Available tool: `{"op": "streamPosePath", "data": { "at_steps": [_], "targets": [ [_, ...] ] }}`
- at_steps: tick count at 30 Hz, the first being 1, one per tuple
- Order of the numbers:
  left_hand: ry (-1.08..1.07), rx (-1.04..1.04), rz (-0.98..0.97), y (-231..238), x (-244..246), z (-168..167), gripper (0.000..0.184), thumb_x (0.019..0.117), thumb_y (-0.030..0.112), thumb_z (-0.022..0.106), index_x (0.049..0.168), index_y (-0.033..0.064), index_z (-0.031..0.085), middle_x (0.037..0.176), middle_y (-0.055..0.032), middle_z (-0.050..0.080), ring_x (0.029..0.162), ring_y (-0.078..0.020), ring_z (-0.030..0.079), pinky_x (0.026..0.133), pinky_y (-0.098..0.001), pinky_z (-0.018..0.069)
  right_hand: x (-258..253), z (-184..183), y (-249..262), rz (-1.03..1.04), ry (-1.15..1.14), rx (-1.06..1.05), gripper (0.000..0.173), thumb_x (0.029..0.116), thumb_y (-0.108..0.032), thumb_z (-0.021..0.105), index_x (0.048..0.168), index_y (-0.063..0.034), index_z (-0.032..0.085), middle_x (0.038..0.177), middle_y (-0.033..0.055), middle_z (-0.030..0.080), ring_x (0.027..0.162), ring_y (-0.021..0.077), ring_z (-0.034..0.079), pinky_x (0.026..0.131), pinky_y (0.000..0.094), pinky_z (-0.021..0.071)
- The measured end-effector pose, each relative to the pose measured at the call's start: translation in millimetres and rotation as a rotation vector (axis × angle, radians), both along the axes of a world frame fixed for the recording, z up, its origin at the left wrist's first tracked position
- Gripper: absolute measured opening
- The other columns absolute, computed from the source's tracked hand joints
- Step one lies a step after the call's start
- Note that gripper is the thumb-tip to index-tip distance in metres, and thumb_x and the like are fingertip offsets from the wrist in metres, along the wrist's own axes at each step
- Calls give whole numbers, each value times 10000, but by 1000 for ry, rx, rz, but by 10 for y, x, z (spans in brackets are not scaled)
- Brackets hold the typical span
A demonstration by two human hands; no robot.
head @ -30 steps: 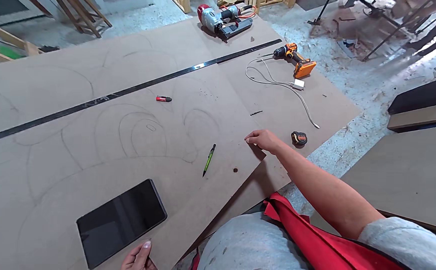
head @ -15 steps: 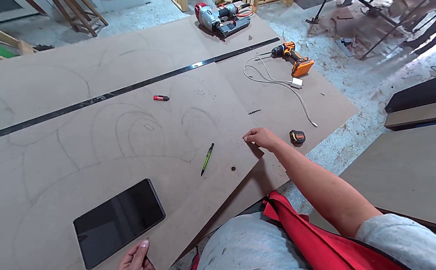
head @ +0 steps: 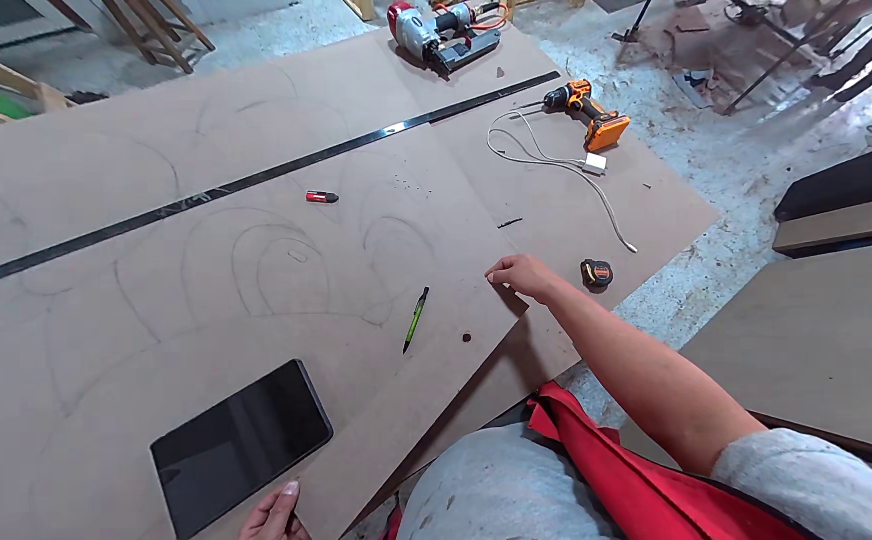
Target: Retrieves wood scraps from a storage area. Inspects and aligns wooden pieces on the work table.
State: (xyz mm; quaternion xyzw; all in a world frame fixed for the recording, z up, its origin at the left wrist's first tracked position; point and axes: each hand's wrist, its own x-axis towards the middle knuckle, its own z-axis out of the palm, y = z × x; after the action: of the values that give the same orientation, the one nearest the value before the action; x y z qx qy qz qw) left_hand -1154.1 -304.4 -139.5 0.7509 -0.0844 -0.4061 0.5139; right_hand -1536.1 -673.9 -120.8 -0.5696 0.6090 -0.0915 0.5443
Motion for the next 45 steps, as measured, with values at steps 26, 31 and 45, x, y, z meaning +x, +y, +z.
{"op": "streamPosePath", "data": {
  "at_steps": [26, 31, 45],
  "targets": [
    [94, -42, -5, 35, 40, 1, 175, 1028, 100, 564, 875, 54, 635, 623, -2, 635, 460, -70, 557, 444, -225, 502, -107, -28, 8, 61, -88, 45, 198, 1001, -246, 651, 1094, -112, 763, 971, 83, 737, 856, 179, 696, 812, 407, 572],
    [122, 145, -29, -48, -8, 121, 160, 991, 68, 605, 832, 75, 625, 613, 35, 596, 485, -33, 519, 483, -182, 469, -311, 95, 114, -49, -7, 179, 207, 930, -251, 694, 994, -56, 732, 888, 103, 713, 796, 200, 675, 747, 424, 562],
    [135, 485, 14, -879, -672, -494, 311, 881, 96, 739, 1150, -29, 645, 1045, -207, 702, 905, -305, 688, 737, -496, 584, -1195, -642, -43, -400, 182, 559, 308, 898, -168, 697, 1142, 15, 658, 1025, 198, 723, 862, 301, 732, 750, 470, 617]
  ]
}}
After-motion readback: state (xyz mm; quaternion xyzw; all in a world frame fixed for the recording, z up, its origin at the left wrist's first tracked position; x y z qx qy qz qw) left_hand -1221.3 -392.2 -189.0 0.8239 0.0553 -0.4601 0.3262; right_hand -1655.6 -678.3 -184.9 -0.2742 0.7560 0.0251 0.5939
